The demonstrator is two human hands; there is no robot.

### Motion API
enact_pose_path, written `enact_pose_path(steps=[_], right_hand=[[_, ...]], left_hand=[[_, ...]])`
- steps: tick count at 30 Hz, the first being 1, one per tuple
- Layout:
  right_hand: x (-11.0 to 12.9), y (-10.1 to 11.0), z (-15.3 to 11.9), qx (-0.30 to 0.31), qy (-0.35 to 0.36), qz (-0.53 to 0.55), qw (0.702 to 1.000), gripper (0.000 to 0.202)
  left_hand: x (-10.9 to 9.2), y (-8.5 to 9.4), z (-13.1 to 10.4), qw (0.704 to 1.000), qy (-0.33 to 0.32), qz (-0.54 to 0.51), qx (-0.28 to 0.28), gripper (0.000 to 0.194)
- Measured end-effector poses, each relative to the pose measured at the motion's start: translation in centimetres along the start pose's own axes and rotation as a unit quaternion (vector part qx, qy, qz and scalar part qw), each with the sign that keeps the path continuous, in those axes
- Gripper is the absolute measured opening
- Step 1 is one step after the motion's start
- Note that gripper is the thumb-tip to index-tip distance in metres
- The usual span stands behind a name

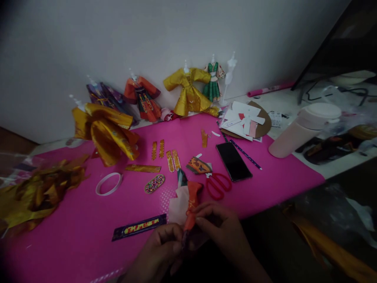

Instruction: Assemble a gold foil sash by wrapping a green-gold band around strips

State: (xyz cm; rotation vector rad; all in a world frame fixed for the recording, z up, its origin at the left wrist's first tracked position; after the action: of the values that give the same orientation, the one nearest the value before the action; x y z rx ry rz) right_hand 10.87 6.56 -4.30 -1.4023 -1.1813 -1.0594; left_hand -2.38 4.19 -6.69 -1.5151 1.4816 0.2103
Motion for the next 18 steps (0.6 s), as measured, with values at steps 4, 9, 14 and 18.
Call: enact_pose_path(steps=[4, 9, 14, 18], right_hand=[[0.2, -0.3, 0.0, 0.011, 0.017, -0.016, 1.000, 0.007], [0.9, 0.3, 0.2, 0.004, 0.039, -0.088, 0.995, 0.007], [5.0, 1.2, -1.1, -0.055, 0.129, -0.264, 0.954, 0.007], [8.9, -1.6, -3.0, 0.007, 0.240, -0.352, 0.904, 0.007]], left_hand=[[0.2, 0.3, -0.1, 0.999, 0.004, -0.034, -0.019, 0.019], [0.3, 0.6, 0.0, 0.999, 0.001, -0.024, -0.034, 0.021], [-0.1, 0.7, 0.1, 0.999, -0.016, -0.023, -0.036, 0.021], [-0.7, 1.2, -0.1, 0.998, -0.040, 0.003, -0.057, 0.017]])
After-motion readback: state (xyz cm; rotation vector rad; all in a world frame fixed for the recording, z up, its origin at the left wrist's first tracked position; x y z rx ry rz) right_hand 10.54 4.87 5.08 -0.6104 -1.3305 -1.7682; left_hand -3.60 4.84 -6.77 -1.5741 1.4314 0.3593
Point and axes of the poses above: each hand's wrist, its own z-axis towards the middle knuckle, its own y-axis out of the back of the hand, x = y × z, the point moved 10 cm from there along z, towards the middle knuckle
